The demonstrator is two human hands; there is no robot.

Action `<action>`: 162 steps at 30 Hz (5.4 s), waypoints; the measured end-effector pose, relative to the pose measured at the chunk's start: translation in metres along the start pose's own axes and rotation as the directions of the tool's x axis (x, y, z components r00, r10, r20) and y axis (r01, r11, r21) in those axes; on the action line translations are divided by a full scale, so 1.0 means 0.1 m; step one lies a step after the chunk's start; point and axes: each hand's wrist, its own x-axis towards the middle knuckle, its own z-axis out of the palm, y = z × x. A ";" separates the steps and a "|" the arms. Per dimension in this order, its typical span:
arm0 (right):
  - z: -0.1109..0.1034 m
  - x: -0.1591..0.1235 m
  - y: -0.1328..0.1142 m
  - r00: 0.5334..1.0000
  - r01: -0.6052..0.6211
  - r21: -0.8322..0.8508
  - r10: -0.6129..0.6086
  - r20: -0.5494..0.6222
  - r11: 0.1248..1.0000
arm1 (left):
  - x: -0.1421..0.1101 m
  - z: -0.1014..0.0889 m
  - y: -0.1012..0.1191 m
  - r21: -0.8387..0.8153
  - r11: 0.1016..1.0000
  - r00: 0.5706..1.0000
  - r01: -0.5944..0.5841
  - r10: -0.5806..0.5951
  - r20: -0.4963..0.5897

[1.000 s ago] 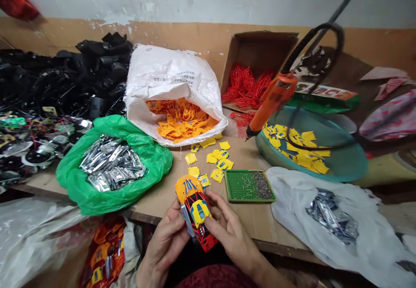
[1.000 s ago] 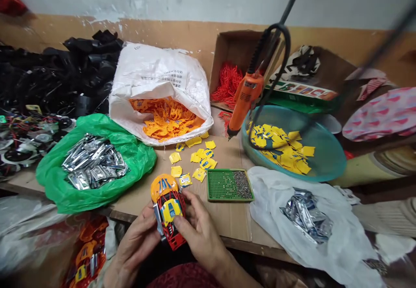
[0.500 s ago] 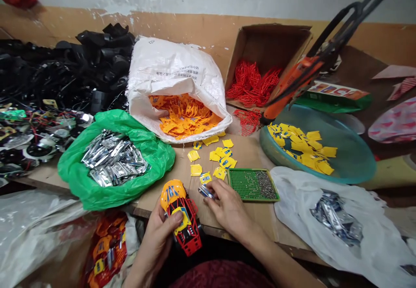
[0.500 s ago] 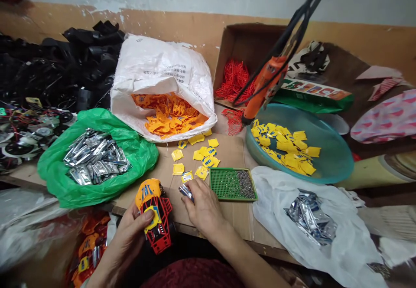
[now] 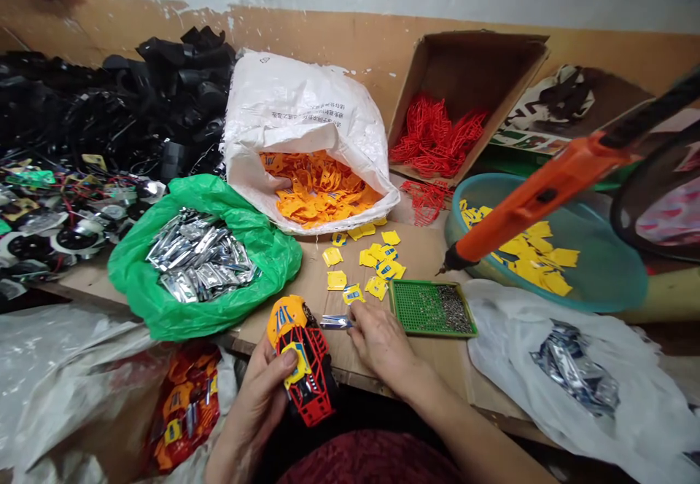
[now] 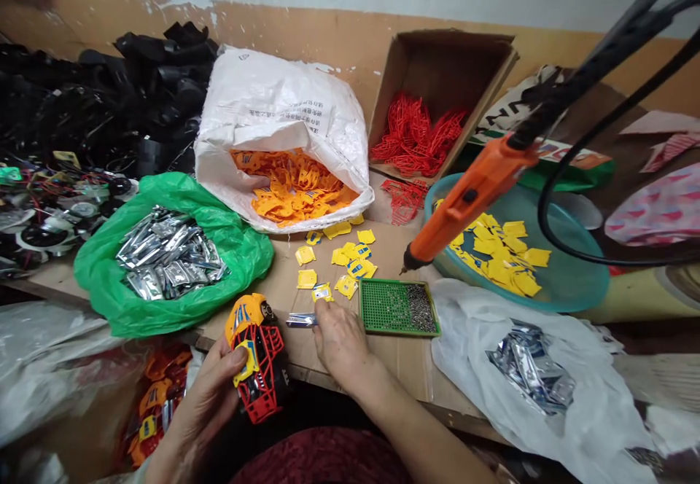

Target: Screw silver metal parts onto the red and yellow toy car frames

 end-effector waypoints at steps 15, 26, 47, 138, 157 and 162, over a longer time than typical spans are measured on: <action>-0.01 0.19 -0.17 0.988 0.133 -0.107 -0.123 0.099 0.985 | -0.03 -0.18 -0.02 -0.176 0.984 0.999 -0.007 -0.001 -0.047; 0.07 0.18 -0.03 0.997 -0.074 0.674 0.034 0.073 0.735 | -0.05 -0.05 -0.05 -0.146 0.988 0.997 -0.045 0.034 -0.075; -0.07 -0.04 -0.09 0.929 -0.327 0.896 0.071 0.363 -0.302 | 0.07 0.31 -0.07 -0.086 0.995 0.989 -0.049 0.060 0.133; -0.01 -0.41 -0.25 0.830 0.353 0.527 0.002 -0.558 0.773 | 0.14 0.59 -0.10 0.129 0.988 0.994 -0.089 0.079 0.081; 0.07 -0.43 -0.23 0.845 0.207 0.655 0.204 -0.494 0.727 | 0.28 0.65 -0.16 0.215 0.974 0.996 -0.065 0.051 0.069; -0.17 -0.41 -0.11 0.856 0.209 0.761 0.261 -0.446 0.614 | 0.29 0.73 -0.11 0.176 0.981 0.997 -0.080 0.081 -0.002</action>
